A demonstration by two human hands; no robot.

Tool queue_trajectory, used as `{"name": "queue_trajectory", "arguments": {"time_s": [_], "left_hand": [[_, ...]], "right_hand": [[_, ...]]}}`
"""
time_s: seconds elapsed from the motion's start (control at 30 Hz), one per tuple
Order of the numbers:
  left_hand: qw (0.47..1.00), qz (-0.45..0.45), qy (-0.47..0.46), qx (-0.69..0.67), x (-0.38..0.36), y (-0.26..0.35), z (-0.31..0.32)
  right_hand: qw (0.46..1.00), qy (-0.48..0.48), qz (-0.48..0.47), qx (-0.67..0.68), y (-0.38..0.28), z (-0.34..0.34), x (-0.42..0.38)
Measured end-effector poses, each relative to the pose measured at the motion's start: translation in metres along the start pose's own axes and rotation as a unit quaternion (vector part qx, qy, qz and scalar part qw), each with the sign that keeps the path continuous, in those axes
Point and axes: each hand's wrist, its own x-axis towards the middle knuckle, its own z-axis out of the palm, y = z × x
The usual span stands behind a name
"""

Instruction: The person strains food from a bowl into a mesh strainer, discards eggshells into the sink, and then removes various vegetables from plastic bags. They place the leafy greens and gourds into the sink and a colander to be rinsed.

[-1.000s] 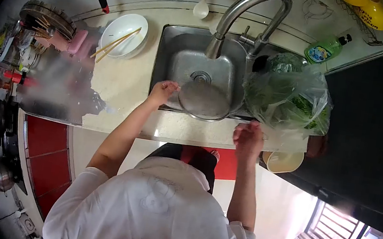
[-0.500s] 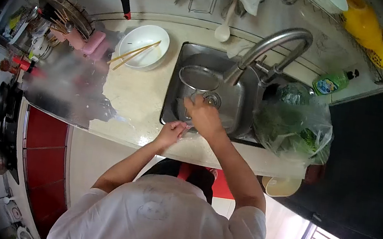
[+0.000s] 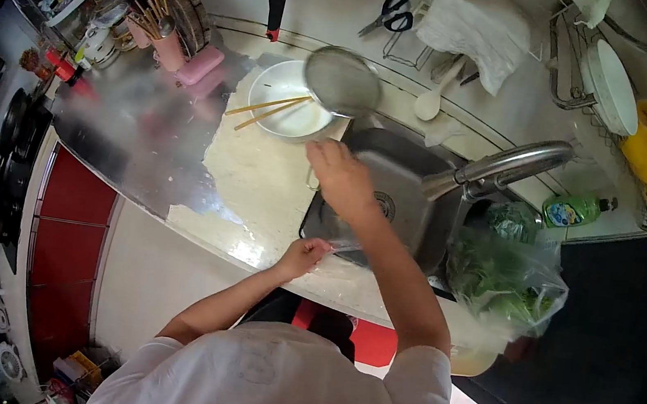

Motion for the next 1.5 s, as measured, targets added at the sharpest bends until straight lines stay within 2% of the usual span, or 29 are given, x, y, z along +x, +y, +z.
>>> {"name": "queue_trajectory", "arguments": {"time_s": [0.1, 0.2, 0.3, 0.4, 0.43, 0.47, 0.53, 0.63, 0.67, 0.73, 0.77, 0.8, 0.83, 0.9, 0.97, 1.0, 1.03, 1.07, 1.17, 1.27, 1.33, 1.37, 1.47, 1.5], "left_hand": [[0.999, 0.009, -0.007, 0.038, 0.007, -0.002, 0.002], [0.998, 0.010, -0.010, 0.065, 0.009, 0.006, -0.001], [0.996, 0.059, -0.002, 0.074, 0.014, 0.003, -0.004], [0.994, 0.100, 0.043, 0.030, 0.023, -0.001, -0.002], [0.993, 0.104, 0.055, 0.001, 0.027, -0.002, -0.002], [0.993, 0.096, 0.050, -0.043, 0.037, -0.012, -0.004], [0.998, -0.013, 0.003, -0.060, 0.039, 0.022, -0.005], [0.986, -0.032, -0.062, -0.150, 0.050, 0.049, 0.003], [0.982, -0.065, -0.119, -0.134, 0.052, 0.055, -0.003], [0.971, -0.062, -0.150, -0.176, 0.044, 0.084, 0.013], [0.960, -0.054, -0.199, -0.190, 0.048, 0.087, 0.013], [0.945, -0.050, -0.250, -0.205, 0.054, 0.088, 0.012], [0.929, -0.059, -0.298, -0.210, 0.055, 0.093, 0.016], [0.892, -0.091, -0.375, -0.235, 0.047, 0.112, 0.035], [0.848, -0.122, -0.436, -0.275, 0.030, 0.126, 0.061], [0.850, -0.096, -0.453, -0.251, 0.023, 0.128, 0.076], [0.851, -0.068, -0.468, -0.228, 0.015, 0.129, 0.090], [0.852, -0.039, -0.479, -0.205, 0.006, 0.131, 0.106], [0.836, -0.060, -0.526, -0.145, -0.022, 0.137, 0.162], [0.809, -0.103, -0.565, -0.124, -0.037, 0.116, 0.214], [0.788, -0.137, -0.587, -0.125, -0.045, 0.090, 0.247], [0.801, -0.137, -0.570, -0.124, -0.053, 0.074, 0.260], [0.797, -0.185, -0.545, -0.182, -0.079, 0.056, 0.298], [0.819, -0.156, -0.522, -0.179, -0.080, 0.036, 0.305]], "right_hand": [[0.994, -0.095, -0.032, 0.031, -0.008, 0.039, 0.028], [0.970, -0.238, 0.044, -0.020, -0.020, 0.081, 0.049], [0.978, -0.175, 0.116, 0.020, -0.028, 0.094, 0.053], [0.983, -0.095, 0.158, -0.006, -0.037, 0.063, 0.032], [0.983, -0.063, 0.168, 0.032, -0.035, 0.048, 0.016], [0.968, -0.069, 0.228, 0.076, -0.031, 0.030, -0.005], [0.973, -0.067, 0.212, 0.059, -0.011, -0.009, -0.051], [0.971, -0.046, 0.232, 0.033, 0.022, -0.013, -0.128], [0.969, -0.051, 0.240, 0.035, 0.030, -0.017, -0.145], [0.954, -0.102, 0.267, 0.088, 0.038, -0.037, -0.172], [0.939, -0.033, 0.296, 0.172, 0.041, -0.033, -0.186], [0.882, -0.029, 0.371, 0.288, 0.035, -0.045, -0.190], [0.806, -0.017, 0.435, 0.401, 0.027, -0.062, -0.190], [0.658, 0.119, 0.486, 0.564, 0.001, -0.090, -0.192], [0.596, 0.155, 0.527, 0.586, -0.010, -0.115, -0.207], [0.565, 0.170, 0.541, 0.599, -0.015, -0.130, -0.214], [0.548, 0.226, 0.569, 0.570, -0.025, -0.148, -0.217], [0.554, 0.238, 0.574, 0.555, -0.029, -0.166, -0.227], [0.574, 0.244, 0.601, 0.500, -0.040, -0.213, -0.276], [0.588, 0.242, 0.626, 0.451, -0.047, -0.256, -0.326], [0.626, 0.183, 0.642, 0.403, -0.051, -0.283, -0.359], [0.644, 0.152, 0.648, 0.378, -0.053, -0.296, -0.377], [0.778, 0.041, 0.522, 0.348, -0.060, -0.331, -0.435], [0.730, 0.092, 0.494, 0.463, -0.055, -0.333, -0.468]]}}
